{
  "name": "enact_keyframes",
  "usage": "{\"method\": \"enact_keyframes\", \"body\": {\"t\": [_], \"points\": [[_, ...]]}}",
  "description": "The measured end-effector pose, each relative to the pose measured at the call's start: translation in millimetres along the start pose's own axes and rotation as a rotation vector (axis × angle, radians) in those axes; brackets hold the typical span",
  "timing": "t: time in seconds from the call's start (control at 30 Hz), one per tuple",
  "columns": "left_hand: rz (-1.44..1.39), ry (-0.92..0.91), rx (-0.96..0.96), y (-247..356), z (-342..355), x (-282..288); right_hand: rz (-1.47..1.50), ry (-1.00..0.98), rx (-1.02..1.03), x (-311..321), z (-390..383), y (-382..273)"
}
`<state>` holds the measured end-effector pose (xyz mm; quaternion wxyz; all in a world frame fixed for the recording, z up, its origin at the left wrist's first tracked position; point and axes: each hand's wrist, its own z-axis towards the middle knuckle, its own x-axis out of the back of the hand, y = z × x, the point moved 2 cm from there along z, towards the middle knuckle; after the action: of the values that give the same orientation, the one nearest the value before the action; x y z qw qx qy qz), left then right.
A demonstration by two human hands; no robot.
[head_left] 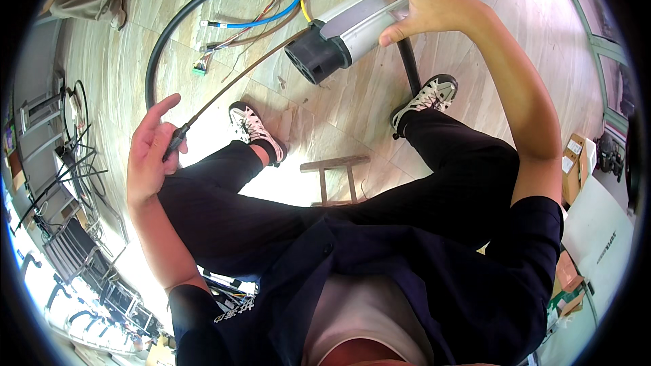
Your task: The person inserts a wire into an electrical connector and secures it by using a screwdriver.
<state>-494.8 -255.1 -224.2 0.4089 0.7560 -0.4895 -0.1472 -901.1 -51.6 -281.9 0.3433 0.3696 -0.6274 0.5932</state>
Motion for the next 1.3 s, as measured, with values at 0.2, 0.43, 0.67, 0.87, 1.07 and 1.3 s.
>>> {"method": "enact_keyframes", "body": {"t": [0.2, 0.43, 0.67, 0.87, 1.07, 1.3], "points": [[0.216, 0.0, -0.361, -3, -1, -2, -0.013, 0.005, 0.004, 0, 1, 0], [0.065, 0.072, -0.255, 4, -1, -9, -0.093, -0.059, 0.094, 10, 3, 0], [-0.037, 0.011, -0.067, 7, -1, -4, -0.009, 0.016, 0.013, 0, -1, 0], [0.1, 0.001, -0.208, 4, -3, -6, -0.005, -0.01, -0.009, 2, 1, -2], [0.014, 0.023, -0.131, 9, -1, -9, -0.091, -0.05, 0.088, 12, 2, -2], [-0.114, -0.004, 0.055, 7, 0, -1, -0.085, -0.071, 0.067, 12, 2, -2]]}}
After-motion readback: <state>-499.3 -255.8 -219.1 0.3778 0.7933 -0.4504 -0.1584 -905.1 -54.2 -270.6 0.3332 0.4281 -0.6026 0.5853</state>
